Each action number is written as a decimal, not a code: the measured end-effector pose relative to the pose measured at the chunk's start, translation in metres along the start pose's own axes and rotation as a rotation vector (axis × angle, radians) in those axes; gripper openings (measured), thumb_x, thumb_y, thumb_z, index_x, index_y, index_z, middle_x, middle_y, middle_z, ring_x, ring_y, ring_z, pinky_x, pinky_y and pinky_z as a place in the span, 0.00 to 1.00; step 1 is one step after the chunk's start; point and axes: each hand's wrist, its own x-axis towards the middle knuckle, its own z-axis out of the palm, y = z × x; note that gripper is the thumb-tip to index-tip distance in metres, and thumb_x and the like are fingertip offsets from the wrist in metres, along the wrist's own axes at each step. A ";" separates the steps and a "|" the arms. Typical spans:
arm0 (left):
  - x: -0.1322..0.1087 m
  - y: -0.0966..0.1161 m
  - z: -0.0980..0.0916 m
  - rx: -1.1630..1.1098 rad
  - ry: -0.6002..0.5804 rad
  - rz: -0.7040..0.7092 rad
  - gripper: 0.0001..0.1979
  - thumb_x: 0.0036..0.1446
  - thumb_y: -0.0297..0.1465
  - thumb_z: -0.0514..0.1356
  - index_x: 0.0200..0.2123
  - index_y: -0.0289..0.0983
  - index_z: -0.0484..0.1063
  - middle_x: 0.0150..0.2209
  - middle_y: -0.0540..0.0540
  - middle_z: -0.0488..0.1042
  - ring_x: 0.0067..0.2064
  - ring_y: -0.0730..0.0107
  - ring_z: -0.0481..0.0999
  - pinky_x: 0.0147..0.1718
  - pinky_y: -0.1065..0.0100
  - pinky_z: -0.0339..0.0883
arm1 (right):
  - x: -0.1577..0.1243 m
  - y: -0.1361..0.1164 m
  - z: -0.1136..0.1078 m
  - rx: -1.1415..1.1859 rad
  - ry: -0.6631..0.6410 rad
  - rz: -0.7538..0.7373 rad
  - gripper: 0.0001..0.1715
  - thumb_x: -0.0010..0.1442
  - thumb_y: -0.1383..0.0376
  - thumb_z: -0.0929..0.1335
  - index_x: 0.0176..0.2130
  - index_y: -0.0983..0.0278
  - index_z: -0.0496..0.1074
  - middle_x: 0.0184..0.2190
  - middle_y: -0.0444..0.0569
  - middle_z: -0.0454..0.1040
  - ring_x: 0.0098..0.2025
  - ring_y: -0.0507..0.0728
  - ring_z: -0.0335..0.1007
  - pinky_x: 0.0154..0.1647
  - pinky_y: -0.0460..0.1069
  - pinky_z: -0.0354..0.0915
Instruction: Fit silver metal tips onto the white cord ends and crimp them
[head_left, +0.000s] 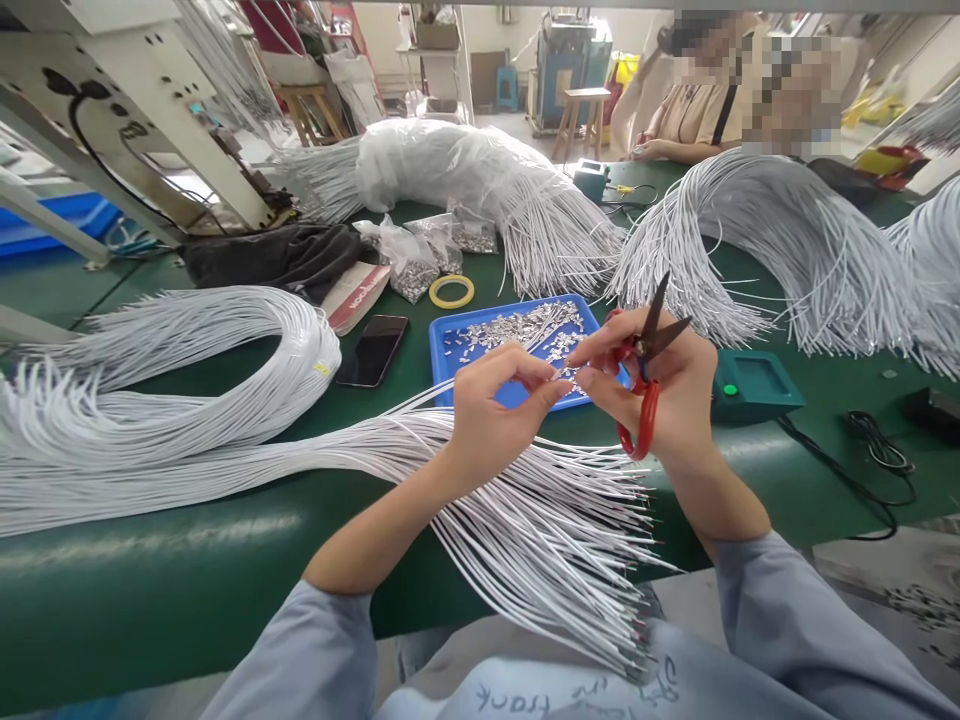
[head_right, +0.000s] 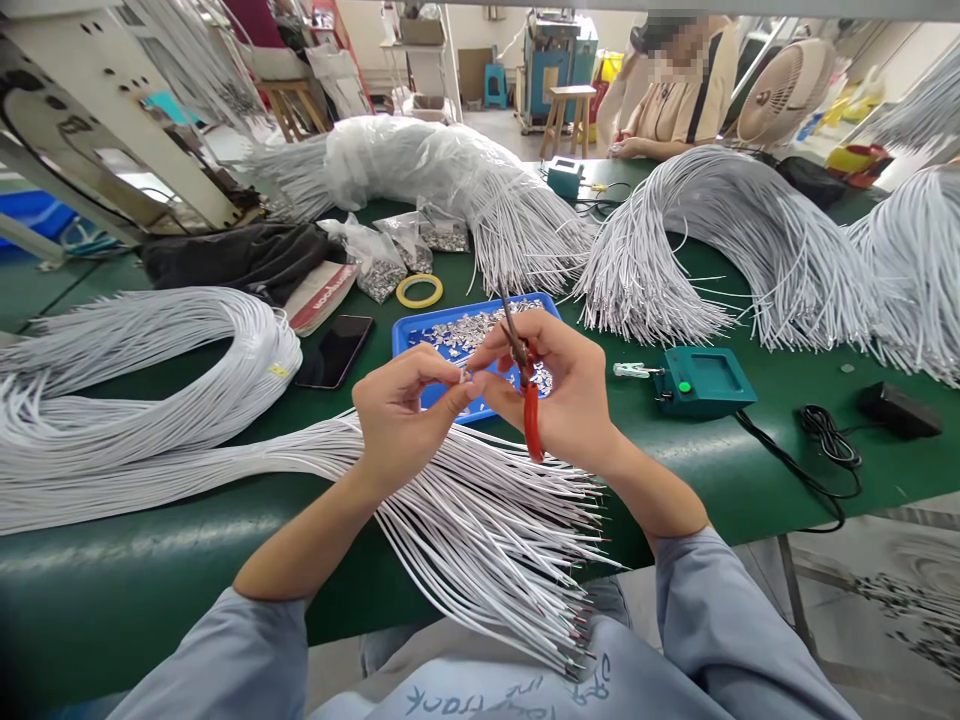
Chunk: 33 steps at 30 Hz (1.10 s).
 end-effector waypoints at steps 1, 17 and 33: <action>0.000 0.000 0.000 0.005 0.002 -0.005 0.12 0.51 0.33 0.72 0.26 0.36 0.73 0.23 0.53 0.71 0.25 0.79 0.68 0.24 0.75 0.64 | -0.001 0.000 0.000 -0.002 0.000 0.000 0.14 0.51 0.68 0.77 0.37 0.56 0.74 0.30 0.41 0.79 0.30 0.51 0.73 0.31 0.50 0.71; 0.001 -0.003 0.001 0.010 0.024 0.038 0.09 0.51 0.31 0.72 0.27 0.35 0.74 0.23 0.54 0.71 0.25 0.81 0.68 0.23 0.76 0.64 | 0.002 0.004 -0.004 -0.051 -0.006 0.029 0.12 0.54 0.71 0.72 0.38 0.57 0.72 0.30 0.40 0.78 0.30 0.52 0.74 0.29 0.49 0.68; 0.005 -0.003 -0.008 0.006 0.032 0.084 0.06 0.59 0.22 0.63 0.33 0.37 0.79 0.27 0.51 0.74 0.28 0.79 0.71 0.23 0.77 0.64 | 0.012 0.009 -0.012 -0.492 -0.268 -0.082 0.19 0.52 0.59 0.76 0.43 0.63 0.76 0.33 0.45 0.80 0.30 0.51 0.72 0.30 0.48 0.65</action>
